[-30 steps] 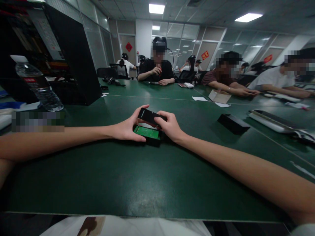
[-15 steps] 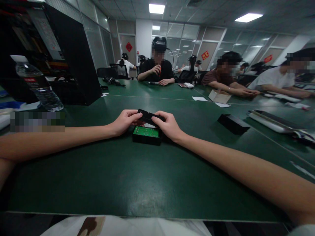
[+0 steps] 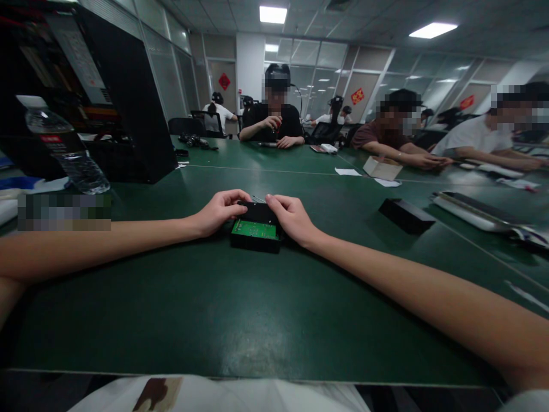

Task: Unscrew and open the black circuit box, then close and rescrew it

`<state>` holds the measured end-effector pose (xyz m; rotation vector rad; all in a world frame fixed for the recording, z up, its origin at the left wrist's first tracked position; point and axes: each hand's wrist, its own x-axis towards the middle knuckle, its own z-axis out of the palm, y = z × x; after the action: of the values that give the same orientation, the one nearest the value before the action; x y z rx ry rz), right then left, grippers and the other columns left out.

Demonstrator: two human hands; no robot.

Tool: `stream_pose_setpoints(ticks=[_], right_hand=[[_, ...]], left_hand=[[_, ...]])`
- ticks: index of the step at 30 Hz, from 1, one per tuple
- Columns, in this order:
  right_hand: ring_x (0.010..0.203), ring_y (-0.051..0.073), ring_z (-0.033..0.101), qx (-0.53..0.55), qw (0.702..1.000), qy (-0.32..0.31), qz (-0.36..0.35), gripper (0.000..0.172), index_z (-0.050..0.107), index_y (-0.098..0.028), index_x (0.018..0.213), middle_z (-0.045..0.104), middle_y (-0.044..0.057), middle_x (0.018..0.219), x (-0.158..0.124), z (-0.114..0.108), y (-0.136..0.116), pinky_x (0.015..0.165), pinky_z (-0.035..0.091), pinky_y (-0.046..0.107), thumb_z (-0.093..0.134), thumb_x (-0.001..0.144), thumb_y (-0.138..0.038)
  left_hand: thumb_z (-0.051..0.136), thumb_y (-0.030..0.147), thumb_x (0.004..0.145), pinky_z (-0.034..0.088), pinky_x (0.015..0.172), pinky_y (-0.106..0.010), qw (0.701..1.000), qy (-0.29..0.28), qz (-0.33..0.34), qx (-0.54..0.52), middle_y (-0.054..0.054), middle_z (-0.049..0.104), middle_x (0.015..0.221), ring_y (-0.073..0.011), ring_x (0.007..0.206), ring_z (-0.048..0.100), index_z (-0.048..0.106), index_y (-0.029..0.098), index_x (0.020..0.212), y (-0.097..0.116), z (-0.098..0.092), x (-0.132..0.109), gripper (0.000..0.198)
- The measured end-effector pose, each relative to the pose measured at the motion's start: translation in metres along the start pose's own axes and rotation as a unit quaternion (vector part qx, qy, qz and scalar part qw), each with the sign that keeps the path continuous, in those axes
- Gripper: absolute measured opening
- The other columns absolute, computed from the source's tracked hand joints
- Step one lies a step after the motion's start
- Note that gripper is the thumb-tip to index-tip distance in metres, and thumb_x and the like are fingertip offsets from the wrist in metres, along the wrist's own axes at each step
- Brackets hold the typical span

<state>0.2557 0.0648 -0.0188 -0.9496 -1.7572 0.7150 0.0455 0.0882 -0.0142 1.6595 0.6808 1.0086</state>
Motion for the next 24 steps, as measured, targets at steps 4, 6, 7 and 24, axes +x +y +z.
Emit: stream_pose_setpoints(ticks=[4,6,7,24], right_hand=[[0.06,0.011,0.033,-0.001,1.0,0.003,0.005,0.064,0.044,-0.019,0.06,0.036,-0.002,0.061,0.0,-0.001,0.001,0.055,0.027,0.027,0.056,0.083,-0.078],[0.06,0.011,0.033,-0.002,1.0,0.007,0.007,0.064,0.044,-0.019,0.06,0.037,-0.001,0.061,0.0,-0.001,0.002,0.055,0.028,0.027,0.055,0.083,-0.079],[0.06,0.011,0.033,-0.003,1.0,0.011,0.007,0.064,0.044,-0.02,0.06,0.037,-0.001,0.061,0.0,-0.001,0.002,0.055,0.028,0.027,0.055,0.082,-0.079],[0.07,0.015,0.054,0.038,0.996,-0.084,-0.006,0.054,0.058,-0.019,0.092,0.059,0.002,0.078,-0.006,0.001,-0.004,0.064,0.045,0.028,0.053,0.089,-0.073]], left_hand=[[0.073,0.03,0.077,0.046,0.07,-0.024,1.0,-0.018,0.008,0.021,-0.001,0.067,0.082,-0.013,0.076,0.061,0.069,0.013,0.092,0.002,0.0,-0.002,0.023],[0.073,0.031,0.078,0.047,0.074,-0.026,0.999,-0.027,0.004,0.024,-0.003,0.07,0.085,-0.0141,0.079,0.062,0.071,0.013,0.092,0.004,0.001,-0.002,0.024],[0.073,0.032,0.079,0.047,0.075,-0.026,0.999,-0.03,0.001,0.027,-0.003,0.071,0.085,-0.0144,0.079,0.063,0.072,0.013,0.092,0.004,0.001,-0.003,0.023],[0.075,0.038,0.076,0.049,0.057,-0.025,0.998,0.035,0.024,-0.037,-0.001,0.065,0.067,-0.0126,0.058,0.062,0.067,0.013,0.083,0.007,0.001,-0.006,0.027]])
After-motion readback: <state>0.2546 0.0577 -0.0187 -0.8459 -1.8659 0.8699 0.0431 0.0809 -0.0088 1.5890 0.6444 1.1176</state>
